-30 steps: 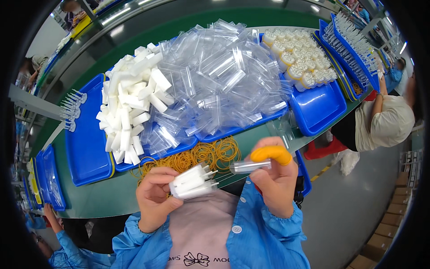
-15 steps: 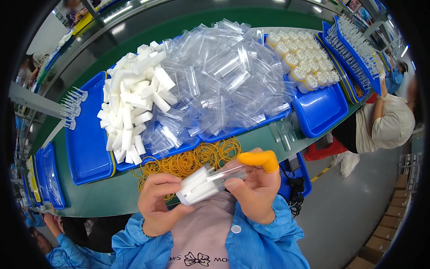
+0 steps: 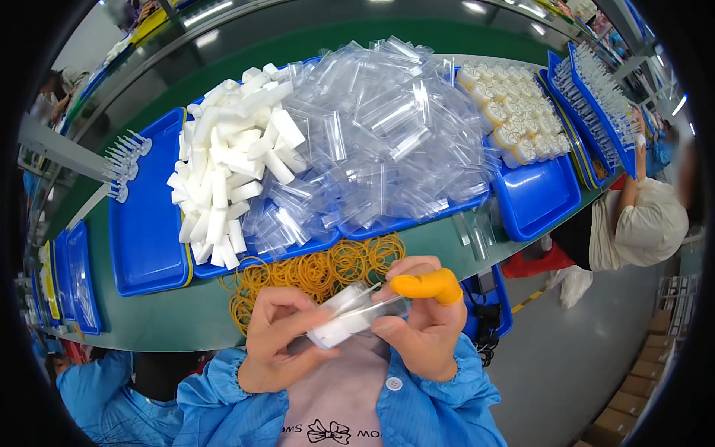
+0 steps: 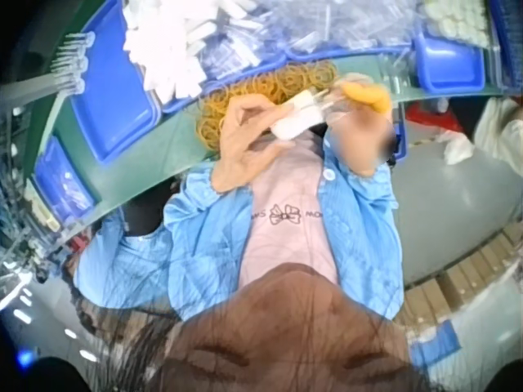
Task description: The person assembles small white plastic components by inserting them into clear plastic sleeves and securing them with yellow rubber bands. They use a yellow-handled tool to manipulate the rubber bands and ensure a tight fit. The process is repeated for multiple units, which are then placed into a blue tray.
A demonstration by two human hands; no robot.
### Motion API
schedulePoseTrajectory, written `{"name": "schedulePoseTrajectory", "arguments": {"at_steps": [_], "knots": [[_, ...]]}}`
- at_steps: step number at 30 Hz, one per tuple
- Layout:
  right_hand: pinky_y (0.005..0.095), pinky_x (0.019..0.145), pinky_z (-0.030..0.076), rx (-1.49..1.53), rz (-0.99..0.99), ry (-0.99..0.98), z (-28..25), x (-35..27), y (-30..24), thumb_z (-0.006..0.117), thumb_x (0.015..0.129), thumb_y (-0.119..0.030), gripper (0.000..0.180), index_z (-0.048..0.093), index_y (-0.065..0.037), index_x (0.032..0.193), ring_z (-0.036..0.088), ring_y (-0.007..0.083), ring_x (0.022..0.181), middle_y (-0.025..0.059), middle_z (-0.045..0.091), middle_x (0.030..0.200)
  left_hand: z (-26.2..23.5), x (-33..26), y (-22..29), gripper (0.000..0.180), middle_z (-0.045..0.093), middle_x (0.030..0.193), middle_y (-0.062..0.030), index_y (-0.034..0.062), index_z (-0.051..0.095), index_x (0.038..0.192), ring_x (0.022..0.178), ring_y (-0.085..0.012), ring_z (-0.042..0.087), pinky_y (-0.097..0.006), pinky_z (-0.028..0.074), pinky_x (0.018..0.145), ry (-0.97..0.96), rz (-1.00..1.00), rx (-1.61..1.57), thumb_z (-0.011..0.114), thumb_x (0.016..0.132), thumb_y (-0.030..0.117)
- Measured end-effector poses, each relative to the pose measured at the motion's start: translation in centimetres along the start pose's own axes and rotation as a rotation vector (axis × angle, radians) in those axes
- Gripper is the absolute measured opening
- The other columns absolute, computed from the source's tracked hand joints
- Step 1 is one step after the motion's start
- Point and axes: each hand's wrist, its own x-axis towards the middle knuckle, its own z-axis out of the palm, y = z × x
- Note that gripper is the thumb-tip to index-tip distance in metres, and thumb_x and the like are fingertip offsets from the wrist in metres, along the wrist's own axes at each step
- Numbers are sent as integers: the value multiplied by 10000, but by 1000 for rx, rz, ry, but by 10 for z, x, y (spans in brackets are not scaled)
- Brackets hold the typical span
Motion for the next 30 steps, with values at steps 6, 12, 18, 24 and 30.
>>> {"name": "schedulePoseTrajectory", "arguments": {"at_steps": [6,12,18,24,30], "knots": [[407,912,365,-136,41,-352,-12,6,-12,772,640,-113,420,586,-31,1008,495,239,1006,84,630,934,0,8,1,846,422,1264,-125,35,127,1431,1109,-206,493,-323,416,931,-278,-464,-960,678,793,96],[432,978,348,-313,124,-530,-6,10,-28,800,624,-185,710,480,2,1230,426,345,1202,171,506,1239,9,4,-13,663,482,1239,-104,47,173,1427,1073,-165,522,-311,419,928,-407,-818,-1510,531,920,282],[459,992,323,-557,16,-643,13,5,-33,828,597,-253,841,417,-14,1291,430,377,1193,222,434,1292,10,1,-11,562,513,1161,-75,50,315,1347,1054,-163,531,-315,447,897,-356,-855,-1541,539,908,321],[485,1013,281,-676,-86,-785,12,-1,-30,805,616,-339,763,484,-19,1229,490,339,1128,161,512,1229,21,-10,-24,516,530,1067,-76,50,387,1259,978,-163,550,-309,467,847,-390,-816,-1723,586,877,335],[461,1029,275,-391,55,-761,6,19,-27,805,613,-311,641,542,-41,1132,547,302,1064,138,549,1186,19,-10,-17,527,549,947,-84,42,393,1236,881,-186,574,-315,474,775,-230,-807,-1765,629,849,310]]}}
